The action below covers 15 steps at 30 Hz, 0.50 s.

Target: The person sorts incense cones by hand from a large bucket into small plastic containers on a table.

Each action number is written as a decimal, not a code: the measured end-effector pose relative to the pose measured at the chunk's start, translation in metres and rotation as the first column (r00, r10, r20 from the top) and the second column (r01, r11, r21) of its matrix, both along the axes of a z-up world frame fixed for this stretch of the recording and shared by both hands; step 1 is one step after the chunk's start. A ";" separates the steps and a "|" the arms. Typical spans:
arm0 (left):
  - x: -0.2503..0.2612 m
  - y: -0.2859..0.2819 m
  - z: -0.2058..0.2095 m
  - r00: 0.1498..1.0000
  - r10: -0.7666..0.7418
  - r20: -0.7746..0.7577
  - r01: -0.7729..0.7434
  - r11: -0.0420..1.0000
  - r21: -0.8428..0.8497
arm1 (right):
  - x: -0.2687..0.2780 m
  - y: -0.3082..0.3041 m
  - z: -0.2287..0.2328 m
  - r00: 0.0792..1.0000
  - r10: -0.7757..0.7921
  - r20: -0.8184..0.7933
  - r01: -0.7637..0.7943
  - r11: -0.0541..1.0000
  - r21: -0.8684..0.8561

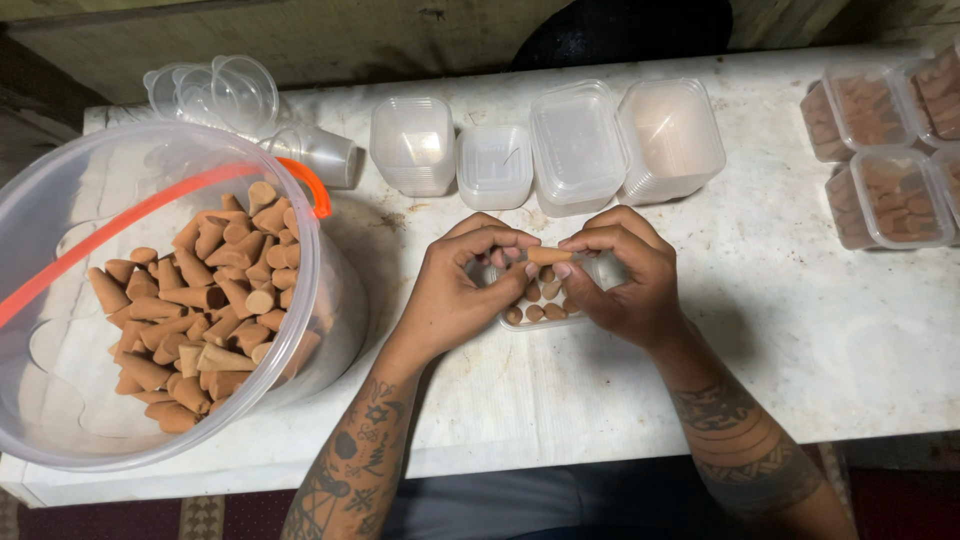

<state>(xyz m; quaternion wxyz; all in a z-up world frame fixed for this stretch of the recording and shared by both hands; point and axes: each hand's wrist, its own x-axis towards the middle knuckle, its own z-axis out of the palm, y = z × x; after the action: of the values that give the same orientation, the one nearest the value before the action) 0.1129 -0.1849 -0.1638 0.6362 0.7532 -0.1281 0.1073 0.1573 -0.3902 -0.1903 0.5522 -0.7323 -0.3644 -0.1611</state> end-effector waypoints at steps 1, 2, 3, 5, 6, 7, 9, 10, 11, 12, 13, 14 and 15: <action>-0.001 0.000 0.001 1.000 -0.001 0.001 0.001 1.000 0.000 | 0.000 0.000 -0.001 1.000 -0.001 0.001 0.001 1.000 0.000; -0.002 -0.001 0.001 1.000 0.001 -0.006 -0.001 1.000 0.001 | 0.001 0.000 -0.002 1.000 0.000 0.000 0.000 1.000 0.009; -0.003 -0.001 0.002 1.000 0.003 -0.012 -0.003 1.000 0.003 | 0.001 0.000 -0.003 1.000 0.000 -0.001 0.000 1.000 0.018; -0.001 0.001 0.004 1.000 0.010 -0.001 -0.010 1.000 0.024 | 0.002 -0.001 -0.003 1.000 0.000 -0.001 0.000 1.000 0.008; -0.001 0.001 0.004 1.000 0.014 0.010 -0.015 0.999 0.044 | 0.002 -0.001 -0.003 1.000 -0.002 -0.002 0.002 1.000 -0.002; -0.001 0.001 0.003 1.000 0.015 0.010 -0.015 0.999 0.043 | 0.002 -0.001 -0.003 1.000 -0.002 -0.002 0.002 1.000 -0.003; -0.001 0.001 -0.001 0.998 0.045 0.038 -0.048 0.997 0.058 | 0.002 0.000 -0.003 1.000 -0.007 -0.005 0.007 1.000 0.014; -0.002 0.000 0.002 0.998 0.046 0.039 -0.048 0.997 0.058 | 0.002 0.001 -0.004 1.000 -0.006 -0.005 0.006 1.000 0.014; -0.003 0.000 0.004 0.998 0.051 0.041 -0.054 0.997 0.062 | 0.002 0.001 -0.004 1.000 -0.010 -0.004 0.010 1.000 0.019; -0.004 -0.001 0.007 0.997 0.055 0.044 -0.058 0.996 0.067 | 0.002 0.001 -0.004 1.000 -0.015 -0.002 0.015 1.000 0.024; -0.003 -0.001 0.004 0.998 0.054 0.045 -0.057 0.996 0.066 | 0.002 0.001 -0.005 1.000 -0.016 -0.002 0.016 1.000 0.024; -0.002 0.000 0.002 0.997 0.056 0.051 -0.060 0.996 0.069 | 0.002 0.002 -0.005 1.000 -0.017 -0.002 0.017 0.999 0.031; 0.000 0.001 0.000 0.997 0.058 0.057 -0.062 0.996 0.071 | 0.002 0.004 -0.004 1.000 -0.018 -0.002 0.019 0.999 0.039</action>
<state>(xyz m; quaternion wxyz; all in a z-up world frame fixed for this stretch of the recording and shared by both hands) 0.1125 -0.1839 -0.1634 0.6013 0.7761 -0.1263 0.1422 0.1592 -0.3867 -0.1948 0.5653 -0.7249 -0.3538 -0.1725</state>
